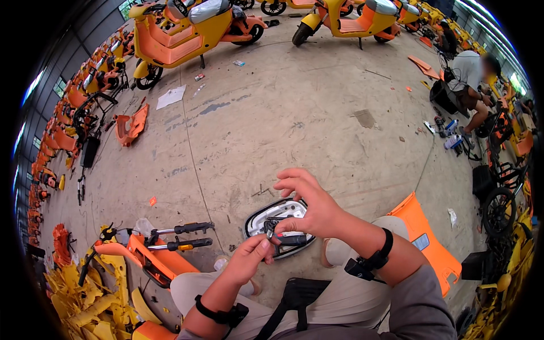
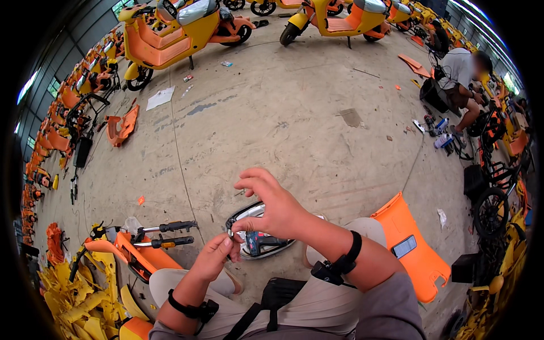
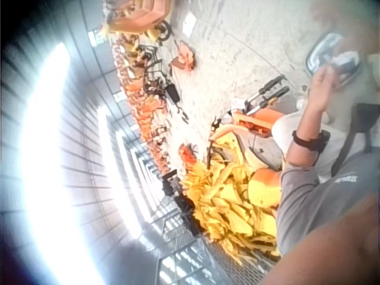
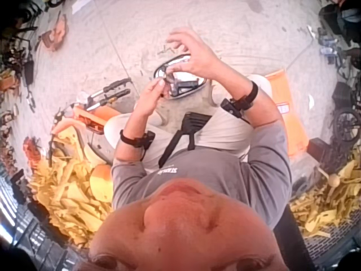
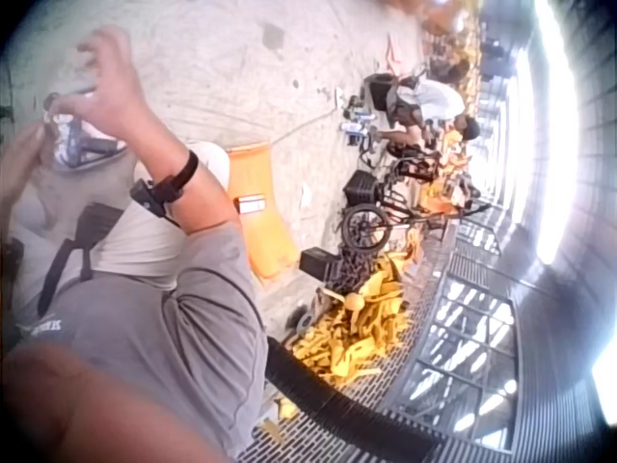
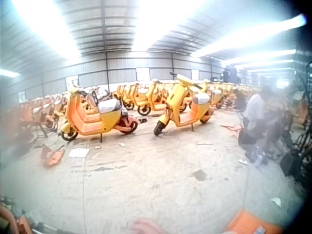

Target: The person threads a metal axle through a series of washers and small black mechanical components by hand, holding the axle vertically and sliding the pieces onto it.

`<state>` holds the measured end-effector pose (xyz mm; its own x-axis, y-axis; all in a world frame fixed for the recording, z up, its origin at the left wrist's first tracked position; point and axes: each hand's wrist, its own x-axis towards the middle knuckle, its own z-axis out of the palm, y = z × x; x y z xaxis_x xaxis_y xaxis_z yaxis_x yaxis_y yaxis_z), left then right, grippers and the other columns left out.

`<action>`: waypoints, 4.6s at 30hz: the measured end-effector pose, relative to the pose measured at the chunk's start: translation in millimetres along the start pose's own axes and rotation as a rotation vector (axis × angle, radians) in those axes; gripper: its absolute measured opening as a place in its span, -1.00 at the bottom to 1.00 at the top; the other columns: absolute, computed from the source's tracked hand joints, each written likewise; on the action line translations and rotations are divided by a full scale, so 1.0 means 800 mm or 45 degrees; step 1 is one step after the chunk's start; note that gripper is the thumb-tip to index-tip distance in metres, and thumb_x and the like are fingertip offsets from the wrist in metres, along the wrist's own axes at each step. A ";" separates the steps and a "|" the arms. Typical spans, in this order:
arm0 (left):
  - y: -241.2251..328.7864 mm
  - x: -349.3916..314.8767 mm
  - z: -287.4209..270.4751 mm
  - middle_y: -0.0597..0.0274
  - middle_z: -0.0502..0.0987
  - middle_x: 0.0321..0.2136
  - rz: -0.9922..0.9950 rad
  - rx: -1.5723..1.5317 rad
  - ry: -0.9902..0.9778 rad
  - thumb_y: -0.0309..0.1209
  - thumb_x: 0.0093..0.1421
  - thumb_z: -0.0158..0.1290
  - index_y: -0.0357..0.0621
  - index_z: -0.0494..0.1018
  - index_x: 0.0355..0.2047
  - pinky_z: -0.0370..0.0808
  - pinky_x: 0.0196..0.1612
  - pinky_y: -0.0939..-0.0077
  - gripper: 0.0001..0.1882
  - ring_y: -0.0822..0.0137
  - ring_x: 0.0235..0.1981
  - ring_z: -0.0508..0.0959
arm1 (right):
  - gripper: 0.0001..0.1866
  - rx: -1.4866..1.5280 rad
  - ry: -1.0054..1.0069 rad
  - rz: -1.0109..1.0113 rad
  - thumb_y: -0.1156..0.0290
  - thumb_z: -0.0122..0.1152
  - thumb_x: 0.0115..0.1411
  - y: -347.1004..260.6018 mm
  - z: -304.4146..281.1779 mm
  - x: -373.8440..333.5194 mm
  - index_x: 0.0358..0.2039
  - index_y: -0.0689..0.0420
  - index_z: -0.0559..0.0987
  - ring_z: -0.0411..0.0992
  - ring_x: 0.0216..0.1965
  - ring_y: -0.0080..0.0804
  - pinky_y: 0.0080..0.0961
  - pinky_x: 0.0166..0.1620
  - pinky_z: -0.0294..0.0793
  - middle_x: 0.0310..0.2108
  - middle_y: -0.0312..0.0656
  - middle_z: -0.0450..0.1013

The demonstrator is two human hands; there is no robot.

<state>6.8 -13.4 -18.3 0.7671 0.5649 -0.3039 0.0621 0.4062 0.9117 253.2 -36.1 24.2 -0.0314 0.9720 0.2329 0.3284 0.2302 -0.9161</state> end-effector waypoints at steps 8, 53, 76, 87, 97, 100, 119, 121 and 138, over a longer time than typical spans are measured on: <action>-0.002 0.002 0.006 0.40 0.38 -0.50 0.019 0.008 -0.001 -0.19 0.45 -0.13 -0.22 0.49 -0.16 0.36 -0.29 0.59 -0.66 0.51 -0.43 0.37 | -0.10 -0.020 -0.064 -0.024 0.08 0.63 -0.17 -0.008 0.010 -0.008 0.16 0.06 0.38 0.38 -0.03 -0.35 -0.39 0.01 0.43 0.21 -0.11 0.15; 0.011 -0.009 0.006 0.40 0.35 -0.51 0.085 0.008 -0.060 -0.20 0.46 -0.16 -0.24 0.46 -0.11 0.32 -0.30 0.57 -0.65 0.50 -0.43 0.34 | -0.32 -0.077 0.173 0.140 0.23 0.59 -0.08 0.018 -0.002 0.006 0.04 0.08 0.46 0.43 -0.15 -0.46 -0.48 -0.10 0.44 0.09 -0.16 0.32; -0.005 -0.005 0.001 0.42 0.38 -0.48 0.157 0.040 -0.103 -0.18 0.44 -0.10 -0.24 0.47 -0.15 0.36 -0.32 0.60 -0.66 0.54 -0.44 0.36 | -0.18 0.118 -0.071 -0.155 0.12 0.62 -0.14 0.006 0.008 -0.003 0.11 0.06 0.42 0.44 -0.16 -0.45 -0.51 -0.13 0.42 0.14 -0.17 0.30; -0.005 -0.004 0.003 0.41 0.38 -0.48 0.185 -0.001 -0.106 -0.17 0.43 -0.08 -0.22 0.48 -0.08 0.34 -0.29 0.60 -0.65 0.52 -0.42 0.35 | -0.38 0.418 0.032 0.053 0.20 0.55 -0.02 0.029 0.003 0.001 0.02 0.08 0.47 0.44 -0.19 -0.55 -0.56 -0.16 0.45 0.05 -0.25 0.35; -0.011 -0.003 0.006 0.37 0.41 -0.48 0.084 0.063 -0.057 -0.09 0.42 -0.08 -0.16 0.45 -0.19 0.38 -0.29 0.56 -0.63 0.49 -0.41 0.40 | -0.13 0.257 -0.205 -0.160 0.04 0.62 -0.17 0.012 0.014 -0.004 0.13 0.03 0.40 0.42 -0.15 -0.45 -0.48 -0.12 0.42 0.14 -0.23 0.28; -0.009 -0.003 0.007 0.38 0.41 -0.48 0.092 0.109 -0.051 -0.11 0.43 -0.09 -0.16 0.45 -0.22 0.38 -0.28 0.56 -0.66 0.49 -0.40 0.40 | -0.12 0.200 -0.204 -0.159 0.03 0.62 -0.17 0.013 0.013 -0.005 0.14 0.03 0.40 0.42 -0.16 -0.45 -0.47 -0.12 0.42 0.14 -0.23 0.28; 0.005 -0.008 -0.004 0.44 0.38 -0.49 0.187 0.001 -0.108 -0.16 0.42 -0.06 -0.25 0.48 -0.07 0.31 -0.32 0.63 -0.63 0.55 -0.44 0.34 | -0.30 0.256 -0.001 0.085 0.13 0.54 -0.02 0.018 0.001 0.001 0.10 0.05 0.44 0.45 -0.17 -0.46 -0.51 -0.16 0.45 0.11 -0.21 0.30; 0.009 -0.007 -0.001 0.44 0.37 -0.49 0.203 -0.011 -0.095 -0.16 0.42 -0.06 -0.25 0.49 -0.08 0.30 -0.32 0.64 -0.63 0.55 -0.44 0.33 | -0.28 0.324 -0.060 0.003 0.17 0.55 -0.04 0.012 0.002 -0.004 0.11 0.06 0.44 0.45 -0.16 -0.46 -0.51 -0.13 0.44 0.13 -0.20 0.30; 0.003 -0.002 -0.004 0.46 0.38 -0.48 0.187 0.412 0.174 -0.21 0.43 -0.05 -0.21 0.51 -0.16 0.33 -0.36 0.63 -0.69 0.59 -0.44 0.34 | -0.67 0.234 -0.274 -0.083 0.19 0.34 0.19 0.003 0.022 -0.003 -0.15 0.14 0.59 0.46 -0.24 -0.42 -0.49 -0.17 0.46 -0.20 -0.25 0.53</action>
<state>3.7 -10.7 -16.7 0.6918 0.6998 -0.1780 0.1733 0.0785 0.9817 237.8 -37.3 15.4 -0.2529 0.9381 0.2368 0.1430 0.2784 -0.9498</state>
